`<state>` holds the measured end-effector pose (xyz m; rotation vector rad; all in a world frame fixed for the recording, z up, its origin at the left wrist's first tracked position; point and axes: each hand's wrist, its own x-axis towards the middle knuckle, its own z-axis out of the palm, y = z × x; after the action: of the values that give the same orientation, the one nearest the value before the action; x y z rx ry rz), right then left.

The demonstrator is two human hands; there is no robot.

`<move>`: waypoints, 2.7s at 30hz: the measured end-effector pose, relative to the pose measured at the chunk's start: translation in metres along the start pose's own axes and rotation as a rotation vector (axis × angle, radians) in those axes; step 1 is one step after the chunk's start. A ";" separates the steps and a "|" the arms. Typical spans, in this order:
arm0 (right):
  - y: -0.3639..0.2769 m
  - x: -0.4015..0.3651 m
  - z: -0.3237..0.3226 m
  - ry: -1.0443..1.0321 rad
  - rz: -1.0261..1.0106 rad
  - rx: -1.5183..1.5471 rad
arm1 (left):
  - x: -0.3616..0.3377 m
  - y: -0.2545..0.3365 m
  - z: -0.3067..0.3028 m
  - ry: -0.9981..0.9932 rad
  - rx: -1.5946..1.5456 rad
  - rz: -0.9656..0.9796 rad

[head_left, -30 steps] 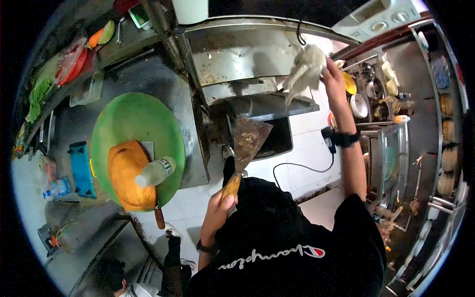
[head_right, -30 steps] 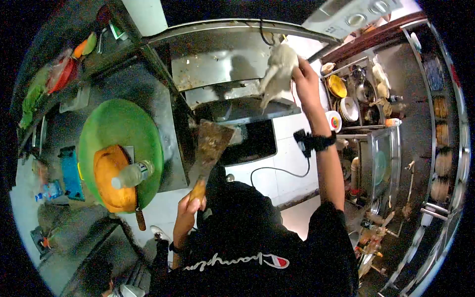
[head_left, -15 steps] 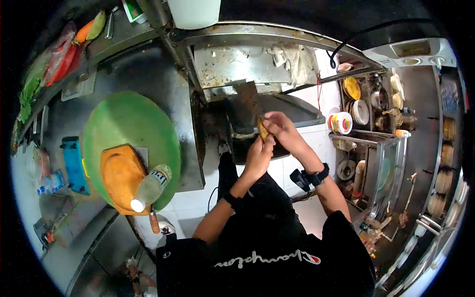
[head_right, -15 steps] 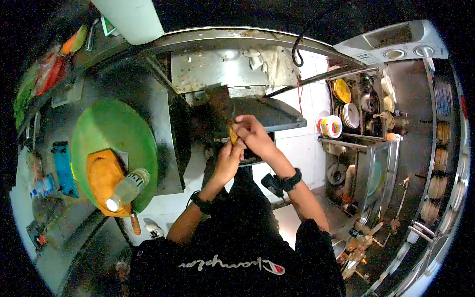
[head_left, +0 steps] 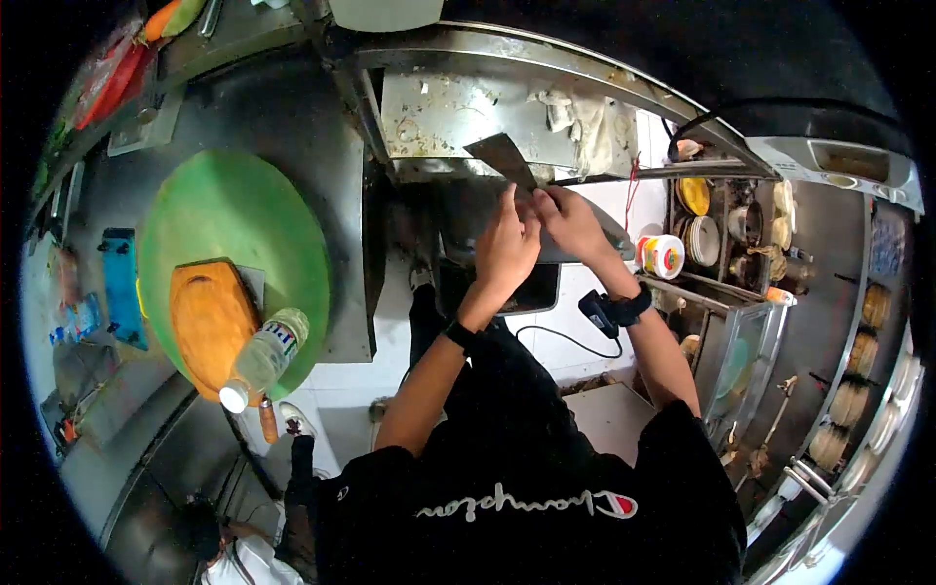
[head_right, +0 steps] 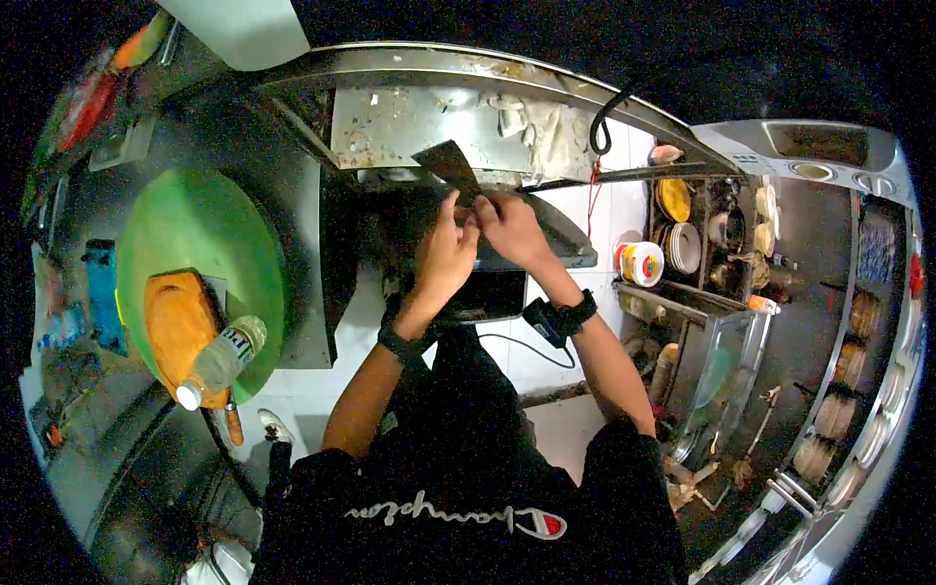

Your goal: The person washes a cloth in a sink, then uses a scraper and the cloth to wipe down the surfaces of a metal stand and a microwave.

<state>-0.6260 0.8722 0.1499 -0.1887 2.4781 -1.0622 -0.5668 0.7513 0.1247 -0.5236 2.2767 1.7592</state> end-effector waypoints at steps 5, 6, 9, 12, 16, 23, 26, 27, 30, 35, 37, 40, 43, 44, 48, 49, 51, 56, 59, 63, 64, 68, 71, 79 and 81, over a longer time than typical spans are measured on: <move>-0.023 0.012 0.003 -0.055 -0.086 -0.153 | -0.001 -0.007 -0.011 0.142 0.388 0.143; -0.025 0.014 0.005 -0.074 -0.111 -0.172 | -0.002 -0.001 -0.019 0.100 0.406 0.080; -0.028 0.019 0.005 -0.088 -0.156 -0.206 | -0.004 0.008 -0.033 0.089 0.355 0.069; -0.021 0.024 -0.010 -0.155 -0.047 -0.273 | 0.006 -0.002 -0.026 0.253 0.283 0.268; -0.007 0.035 -0.020 -0.158 -0.108 -0.296 | 0.016 -0.008 -0.018 0.169 0.405 0.362; -0.030 0.065 -0.011 -0.227 -0.152 -0.272 | 0.023 -0.002 -0.023 0.235 0.509 0.330; -0.041 0.071 -0.008 -0.244 -0.192 -0.369 | 0.028 -0.004 -0.029 0.251 0.532 0.325; -0.041 0.074 -0.006 -0.242 -0.208 -0.379 | 0.028 -0.002 -0.031 0.245 0.534 0.301; -0.035 0.085 0.000 -0.224 -0.301 -0.434 | 0.028 -0.004 -0.036 0.272 0.519 0.318; -0.038 0.087 0.016 -0.198 -0.200 -0.372 | 0.030 -0.006 -0.043 0.280 0.553 0.300; -0.044 0.088 0.027 -0.171 -0.192 -0.379 | 0.034 -0.013 -0.045 0.330 0.577 0.312; -0.033 0.093 0.039 -0.115 -0.120 -0.383 | 0.038 -0.021 -0.051 0.356 0.619 0.354; -0.028 0.086 0.040 -0.104 -0.102 -0.327 | 0.033 -0.018 -0.052 0.343 0.629 0.388; -0.027 0.078 0.036 -0.110 -0.126 -0.275 | 0.030 -0.014 -0.051 0.311 0.629 0.367; -0.026 0.037 0.015 -0.097 -0.191 -0.107 | 0.025 -0.012 -0.034 0.281 0.658 0.425; -0.025 0.028 0.012 -0.089 -0.221 -0.087 | 0.025 -0.010 -0.030 0.301 0.660 0.451; -0.024 0.014 0.010 -0.122 -0.295 -0.094 | 0.025 -0.011 -0.029 0.323 0.724 0.471; -0.039 -0.001 0.011 -0.006 -0.440 -0.357 | 0.039 -0.020 -0.039 0.466 0.676 0.563; -0.040 -0.005 0.015 0.062 -0.477 -0.504 | 0.049 -0.025 -0.051 0.496 0.652 0.677; -0.048 -0.002 0.019 0.105 -0.612 -0.575 | 0.057 -0.038 -0.059 0.498 0.659 0.811; -0.046 0.000 0.021 0.126 -0.652 -0.675 | 0.058 -0.039 -0.061 0.491 0.647 0.807; -0.042 0.011 0.024 0.171 -0.754 -0.742 | 0.063 -0.040 -0.063 0.479 0.628 0.799; -0.036 0.028 0.024 0.149 -0.817 -0.765 | 0.073 -0.040 -0.062 0.499 0.661 0.820; -0.050 0.062 0.015 0.095 -0.840 -0.783 | 0.102 -0.026 -0.071 0.442 0.759 0.701; -0.052 0.073 0.013 0.083 -0.862 -0.758 | 0.109 -0.024 -0.073 0.435 0.742 0.692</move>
<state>-0.6879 0.8058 0.1547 -1.5567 2.7898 -0.2968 -0.6532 0.6598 0.0812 0.0639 3.4429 0.8518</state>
